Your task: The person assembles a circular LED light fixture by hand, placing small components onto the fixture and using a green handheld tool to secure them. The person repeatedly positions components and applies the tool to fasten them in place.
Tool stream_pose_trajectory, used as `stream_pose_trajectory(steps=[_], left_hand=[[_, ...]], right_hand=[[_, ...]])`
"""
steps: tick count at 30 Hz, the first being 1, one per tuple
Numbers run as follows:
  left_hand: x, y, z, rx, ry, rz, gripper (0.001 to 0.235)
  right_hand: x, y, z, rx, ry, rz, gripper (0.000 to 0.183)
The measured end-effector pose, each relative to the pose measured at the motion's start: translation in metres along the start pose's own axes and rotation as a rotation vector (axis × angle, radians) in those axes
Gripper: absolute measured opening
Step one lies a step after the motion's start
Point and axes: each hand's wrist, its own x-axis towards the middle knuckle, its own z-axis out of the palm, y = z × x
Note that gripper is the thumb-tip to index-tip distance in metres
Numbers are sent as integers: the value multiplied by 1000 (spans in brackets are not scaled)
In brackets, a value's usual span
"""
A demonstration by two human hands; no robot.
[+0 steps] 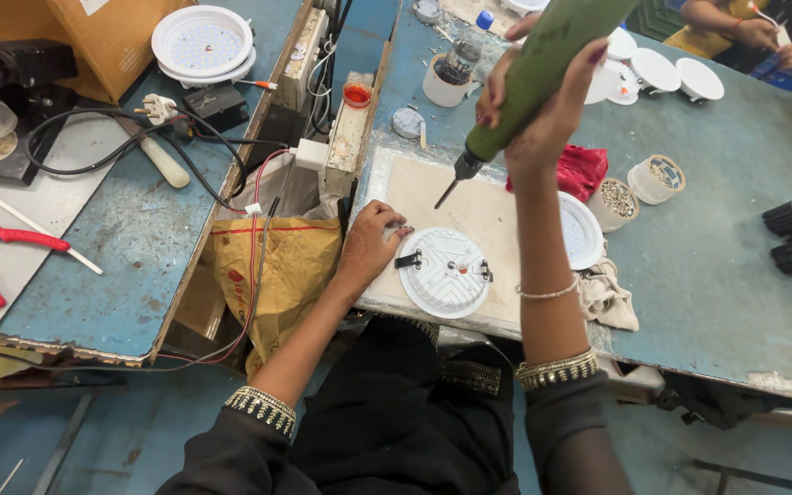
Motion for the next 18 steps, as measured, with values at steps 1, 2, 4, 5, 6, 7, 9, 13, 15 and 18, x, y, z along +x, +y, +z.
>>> stream_pose_trajectory(steps=[1, 2, 4, 5, 6, 7, 9, 13, 15, 18], left_hand=[[0, 0, -1, -13, -6, -13, 15], [0, 0, 0, -25, -11, -26, 15], [-1, 0, -1, -31, -18, -44, 15], [0, 1, -1, -29, -18, -46, 16], [0, 1, -1, -26, -19, -48, 17], [0, 2, -1, -11, -20, -41, 17], [0, 4, -1, 17, -21, -29, 17], [-1, 9, -3, 42, -34, -25, 22], [-1, 11, -5, 42, -43, -26, 23], [0, 13, -5, 68, -45, -33, 17]], right_hand=[[-3, 5, 1, -28, -4, -10, 74], [-4, 10, 1, -5, 8, -10, 72], [-7, 20, 1, 45, 38, -10, 67], [-9, 25, -1, 74, 47, -13, 67], [-11, 31, -2, 104, 57, -16, 66], [-12, 35, -4, 132, 66, -18, 66], [-19, 40, -7, 107, 45, -8, 68], [-30, 47, -10, 82, 62, -11, 68], [-33, 47, -10, 93, 62, 19, 69], [-33, 48, -9, 98, 61, 23, 70]])
